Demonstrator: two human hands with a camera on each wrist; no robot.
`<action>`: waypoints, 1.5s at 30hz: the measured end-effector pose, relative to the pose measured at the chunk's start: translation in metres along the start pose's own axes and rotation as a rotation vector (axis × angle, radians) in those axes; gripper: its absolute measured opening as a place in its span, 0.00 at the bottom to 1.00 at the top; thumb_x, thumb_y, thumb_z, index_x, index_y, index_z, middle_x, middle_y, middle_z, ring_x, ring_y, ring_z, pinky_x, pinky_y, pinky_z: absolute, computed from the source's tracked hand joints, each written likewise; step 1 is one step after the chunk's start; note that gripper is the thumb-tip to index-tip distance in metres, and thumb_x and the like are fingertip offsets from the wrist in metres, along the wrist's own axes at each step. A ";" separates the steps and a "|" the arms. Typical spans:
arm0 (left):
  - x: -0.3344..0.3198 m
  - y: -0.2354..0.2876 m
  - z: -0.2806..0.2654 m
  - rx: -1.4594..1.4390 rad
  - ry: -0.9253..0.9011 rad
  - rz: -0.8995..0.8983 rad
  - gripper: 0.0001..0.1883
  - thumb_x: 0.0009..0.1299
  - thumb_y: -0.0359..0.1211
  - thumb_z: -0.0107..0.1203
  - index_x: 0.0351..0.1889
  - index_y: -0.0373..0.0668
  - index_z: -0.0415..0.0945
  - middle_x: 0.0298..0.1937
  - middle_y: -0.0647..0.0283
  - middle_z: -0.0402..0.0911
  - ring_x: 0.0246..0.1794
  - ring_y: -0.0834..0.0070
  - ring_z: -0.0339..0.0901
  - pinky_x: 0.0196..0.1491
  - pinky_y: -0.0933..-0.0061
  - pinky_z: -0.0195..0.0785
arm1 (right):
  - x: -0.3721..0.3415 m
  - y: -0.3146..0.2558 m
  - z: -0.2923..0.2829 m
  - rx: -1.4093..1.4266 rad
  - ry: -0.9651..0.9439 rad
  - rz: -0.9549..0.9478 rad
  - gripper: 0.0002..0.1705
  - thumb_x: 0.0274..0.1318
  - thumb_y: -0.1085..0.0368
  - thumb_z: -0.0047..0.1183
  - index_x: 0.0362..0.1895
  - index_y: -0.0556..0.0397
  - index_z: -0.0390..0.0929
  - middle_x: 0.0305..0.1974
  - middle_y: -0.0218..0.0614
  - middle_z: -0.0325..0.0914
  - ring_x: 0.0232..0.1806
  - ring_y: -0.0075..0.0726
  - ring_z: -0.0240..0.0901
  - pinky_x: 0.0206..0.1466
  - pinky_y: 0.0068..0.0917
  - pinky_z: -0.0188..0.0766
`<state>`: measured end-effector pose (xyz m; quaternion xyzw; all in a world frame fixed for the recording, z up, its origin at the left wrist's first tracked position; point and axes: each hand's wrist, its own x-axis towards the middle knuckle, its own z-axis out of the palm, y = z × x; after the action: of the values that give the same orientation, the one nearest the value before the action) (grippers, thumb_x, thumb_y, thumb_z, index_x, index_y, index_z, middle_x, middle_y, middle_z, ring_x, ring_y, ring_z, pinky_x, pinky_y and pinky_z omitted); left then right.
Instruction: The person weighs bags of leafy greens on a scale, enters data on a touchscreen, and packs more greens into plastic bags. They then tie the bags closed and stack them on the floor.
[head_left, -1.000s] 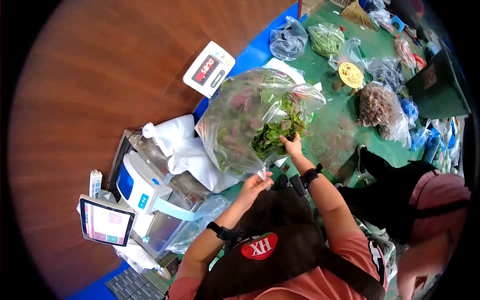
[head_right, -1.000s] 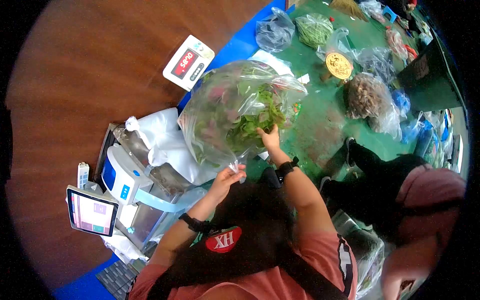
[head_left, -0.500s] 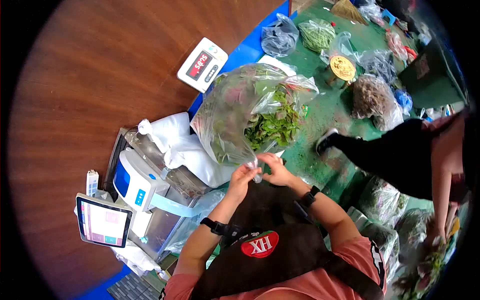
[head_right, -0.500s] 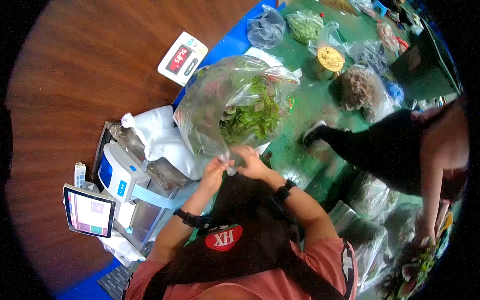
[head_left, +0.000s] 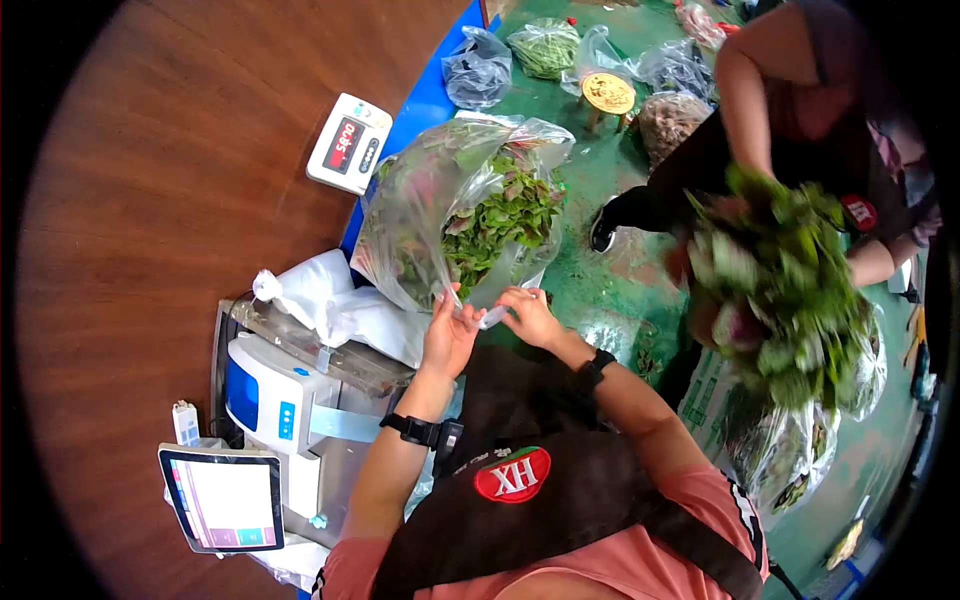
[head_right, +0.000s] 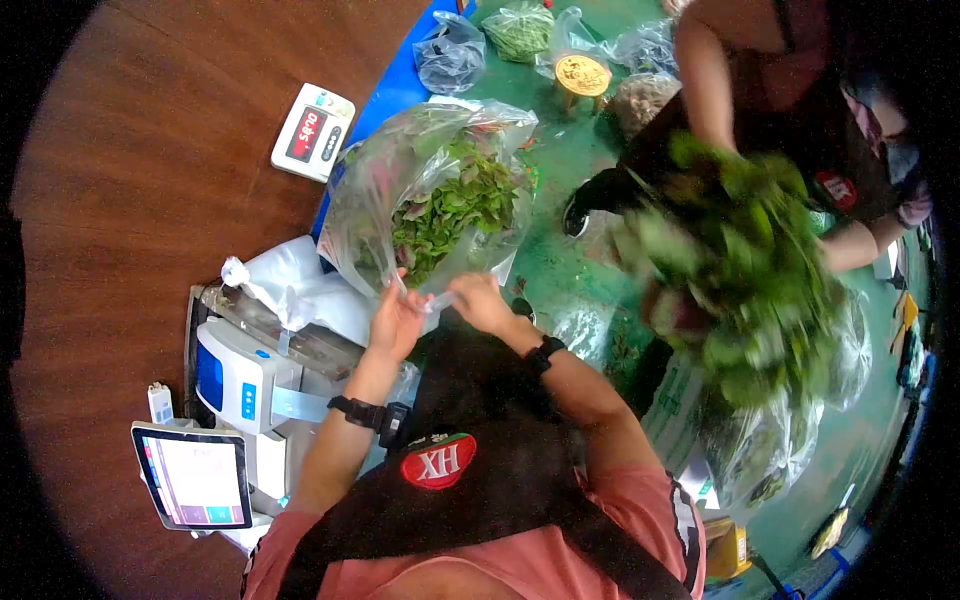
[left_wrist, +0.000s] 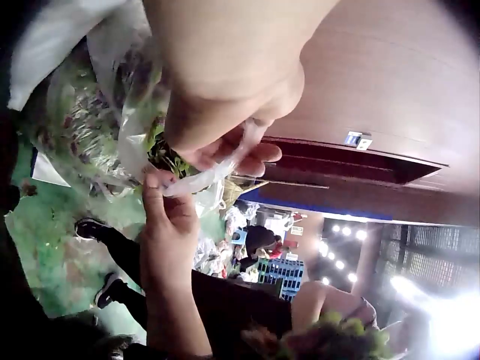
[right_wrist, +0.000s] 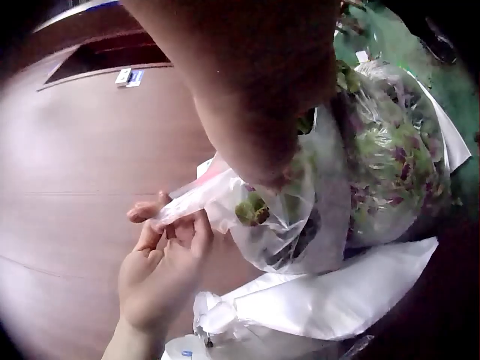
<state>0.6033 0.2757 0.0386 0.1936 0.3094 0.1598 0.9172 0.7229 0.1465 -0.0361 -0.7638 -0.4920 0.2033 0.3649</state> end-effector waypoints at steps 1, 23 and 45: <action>-0.002 0.004 0.008 0.008 0.032 0.011 0.13 0.71 0.39 0.43 0.51 0.48 0.64 0.27 0.67 0.67 0.32 0.74 0.67 0.52 0.65 0.62 | -0.001 -0.002 0.001 0.017 0.006 0.045 0.14 0.44 0.67 0.54 0.40 0.47 0.71 0.44 0.35 0.71 0.51 0.39 0.65 0.55 0.40 0.50; 0.010 0.035 -0.008 0.137 -0.253 0.028 0.20 0.69 0.32 0.45 0.59 0.49 0.59 0.35 0.66 0.68 0.39 0.75 0.67 0.49 0.74 0.59 | 0.028 -0.018 0.031 0.129 0.098 0.017 0.14 0.47 0.67 0.48 0.41 0.56 0.72 0.39 0.50 0.74 0.43 0.56 0.68 0.48 0.42 0.65; 0.016 0.003 -0.015 0.415 -0.134 0.104 0.19 0.63 0.31 0.55 0.51 0.38 0.68 0.47 0.65 0.75 0.50 0.80 0.68 0.55 0.78 0.55 | -0.027 -0.001 -0.049 -0.049 0.149 0.143 0.27 0.38 0.73 0.50 0.50 0.52 0.68 0.49 0.45 0.68 0.53 0.51 0.63 0.55 0.37 0.63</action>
<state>0.6050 0.2885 0.0209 0.4042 0.2637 0.1263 0.8667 0.7437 0.1043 -0.0048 -0.8188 -0.4124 0.1592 0.3661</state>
